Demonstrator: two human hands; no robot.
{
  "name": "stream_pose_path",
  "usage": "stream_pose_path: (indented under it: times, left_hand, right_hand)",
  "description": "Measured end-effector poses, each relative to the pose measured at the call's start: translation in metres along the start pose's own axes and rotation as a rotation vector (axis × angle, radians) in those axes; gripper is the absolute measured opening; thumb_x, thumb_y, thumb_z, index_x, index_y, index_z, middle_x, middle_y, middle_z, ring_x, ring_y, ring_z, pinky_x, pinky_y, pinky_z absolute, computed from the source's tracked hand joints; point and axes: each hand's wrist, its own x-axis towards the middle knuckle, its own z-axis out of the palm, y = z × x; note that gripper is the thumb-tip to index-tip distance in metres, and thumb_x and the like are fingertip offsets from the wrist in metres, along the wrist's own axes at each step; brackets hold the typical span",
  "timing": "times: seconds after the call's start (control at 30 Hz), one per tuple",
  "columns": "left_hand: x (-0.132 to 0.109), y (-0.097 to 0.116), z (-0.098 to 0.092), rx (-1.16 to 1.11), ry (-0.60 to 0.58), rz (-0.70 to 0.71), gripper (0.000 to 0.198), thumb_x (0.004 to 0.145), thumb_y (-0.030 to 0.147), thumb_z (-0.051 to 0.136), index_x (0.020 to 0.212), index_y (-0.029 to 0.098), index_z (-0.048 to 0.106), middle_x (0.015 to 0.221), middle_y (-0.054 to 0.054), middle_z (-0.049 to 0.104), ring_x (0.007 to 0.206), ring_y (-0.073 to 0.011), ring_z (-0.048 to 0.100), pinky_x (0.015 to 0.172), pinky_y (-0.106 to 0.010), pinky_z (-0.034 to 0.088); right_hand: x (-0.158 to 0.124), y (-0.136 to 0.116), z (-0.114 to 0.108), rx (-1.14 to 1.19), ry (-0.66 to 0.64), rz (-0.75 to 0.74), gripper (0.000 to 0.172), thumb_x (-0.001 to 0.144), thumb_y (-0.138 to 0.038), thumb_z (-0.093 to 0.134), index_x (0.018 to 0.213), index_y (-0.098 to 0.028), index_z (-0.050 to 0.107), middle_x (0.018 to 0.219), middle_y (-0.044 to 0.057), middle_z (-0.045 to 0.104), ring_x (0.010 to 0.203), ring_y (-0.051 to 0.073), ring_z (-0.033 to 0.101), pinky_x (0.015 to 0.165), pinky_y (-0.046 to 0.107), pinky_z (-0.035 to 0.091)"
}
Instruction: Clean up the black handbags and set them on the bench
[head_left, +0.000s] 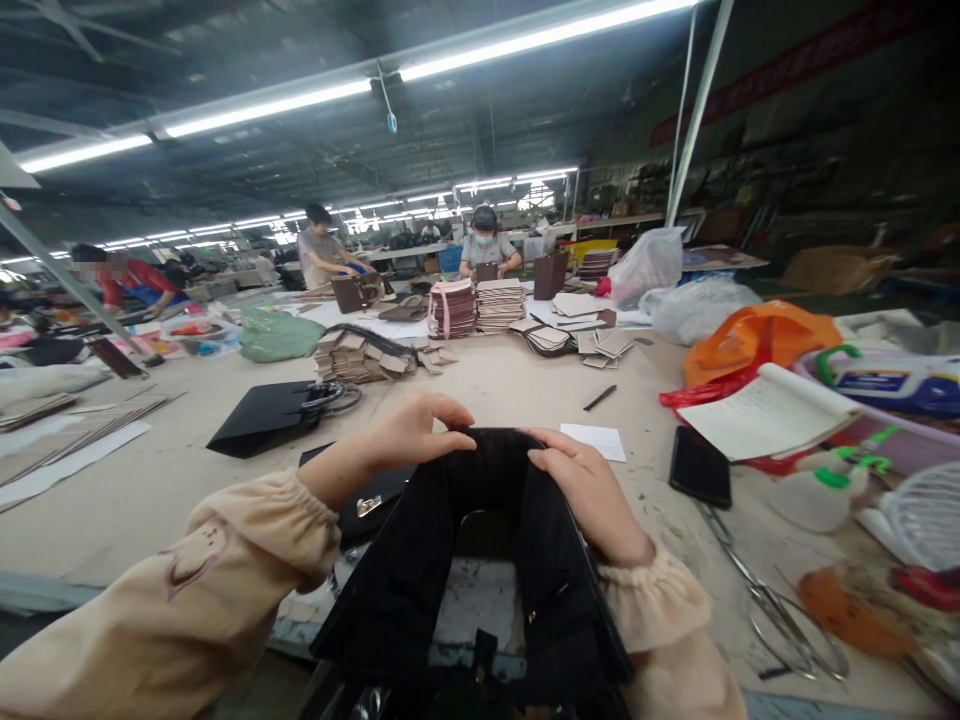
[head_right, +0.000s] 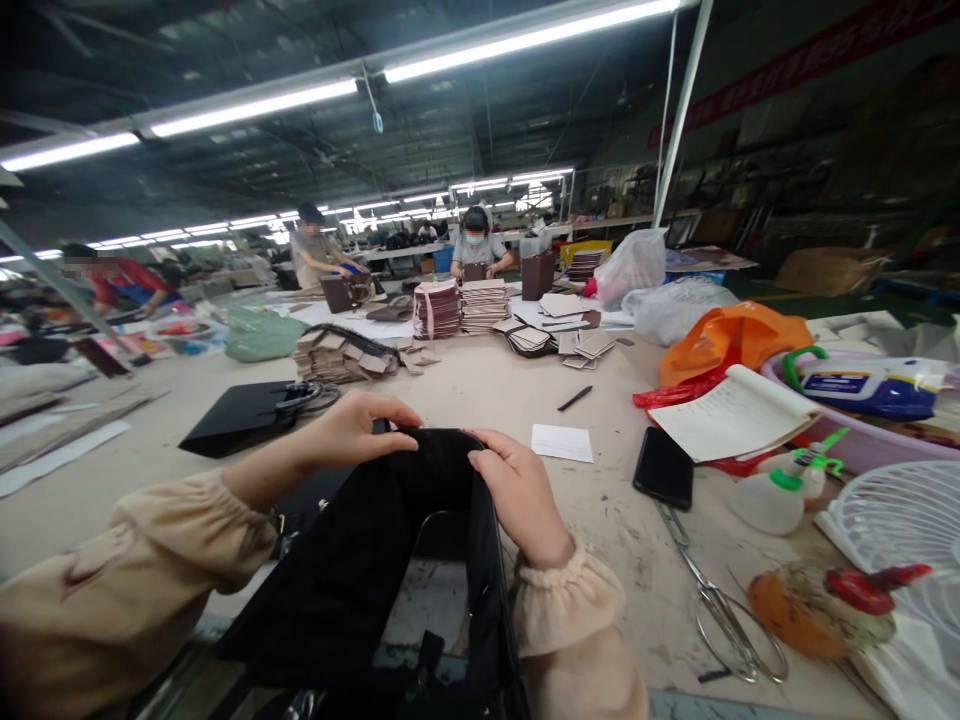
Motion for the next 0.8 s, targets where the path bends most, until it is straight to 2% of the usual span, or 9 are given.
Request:
stream_pose_path:
  times: [0.1, 0.2, 0.37, 0.53, 0.67, 0.8]
  left_hand:
    - [0.004, 0.006, 0.002, 0.205, -0.021, 0.121, 0.022, 0.079, 0.031, 0.062, 0.092, 0.015, 0.070, 0.086, -0.005, 0.072, 0.078, -0.0157, 0.064, 0.074, -0.025, 0.046]
    - [0.009, 0.012, 0.007, 0.284, -0.013, 0.170, 0.017, 0.082, 0.026, 0.059, 0.088, 0.015, 0.071, 0.081, -0.004, 0.072, 0.073, -0.0134, 0.063, 0.068, -0.023, 0.044]
    - [0.014, 0.015, 0.014, 0.279, 0.023, 0.139, 0.016, 0.083, 0.020, 0.056, 0.079, 0.015, 0.071, 0.074, -0.003, 0.070, 0.067, -0.0117, 0.061, 0.065, -0.022, 0.041]
    - [0.015, 0.018, 0.020, 0.314, 0.061, 0.056, 0.019, 0.084, 0.023, 0.055, 0.081, 0.015, 0.072, 0.075, -0.004, 0.070, 0.067, -0.0125, 0.060, 0.064, -0.023, 0.039]
    - [0.016, 0.016, 0.020, 0.297, 0.051, 0.023, 0.022, 0.085, 0.025, 0.053, 0.082, 0.015, 0.071, 0.075, -0.004, 0.070, 0.068, -0.0125, 0.059, 0.065, -0.023, 0.039]
    - [0.011, 0.011, 0.014, 0.241, -0.011, 0.072, 0.027, 0.089, 0.028, 0.047, 0.086, 0.014, 0.069, 0.080, -0.005, 0.070, 0.074, -0.0132, 0.060, 0.070, -0.023, 0.041]
  right_hand:
    - [0.001, 0.001, 0.001, 0.015, -0.021, -0.001, 0.034, 0.078, -0.023, 0.049, 0.106, -0.021, 0.068, 0.110, -0.002, 0.067, 0.103, 0.014, 0.058, 0.093, 0.027, 0.040]
    - [0.000, 0.002, 0.001, 0.023, -0.019, -0.006, 0.033, 0.078, -0.023, 0.049, 0.106, -0.022, 0.068, 0.109, -0.003, 0.067, 0.102, 0.014, 0.058, 0.092, 0.026, 0.041]
    - [-0.002, 0.000, -0.002, 0.009, 0.004, 0.000, 0.032, 0.077, -0.020, 0.050, 0.103, -0.022, 0.069, 0.106, -0.004, 0.068, 0.099, 0.013, 0.059, 0.090, 0.024, 0.041]
    - [-0.002, -0.001, -0.001, -0.027, 0.027, -0.031, 0.032, 0.078, -0.020, 0.049, 0.104, -0.022, 0.069, 0.106, -0.004, 0.068, 0.101, 0.013, 0.058, 0.091, 0.024, 0.041]
    - [-0.001, 0.001, 0.001, -0.022, 0.037, -0.054, 0.033, 0.078, -0.020, 0.050, 0.104, -0.022, 0.069, 0.107, -0.003, 0.067, 0.102, 0.014, 0.058, 0.093, 0.024, 0.040]
    - [-0.001, 0.002, 0.002, -0.025, 0.025, -0.033, 0.032, 0.079, -0.020, 0.050, 0.105, -0.022, 0.069, 0.109, -0.004, 0.067, 0.103, 0.012, 0.057, 0.092, 0.022, 0.040]
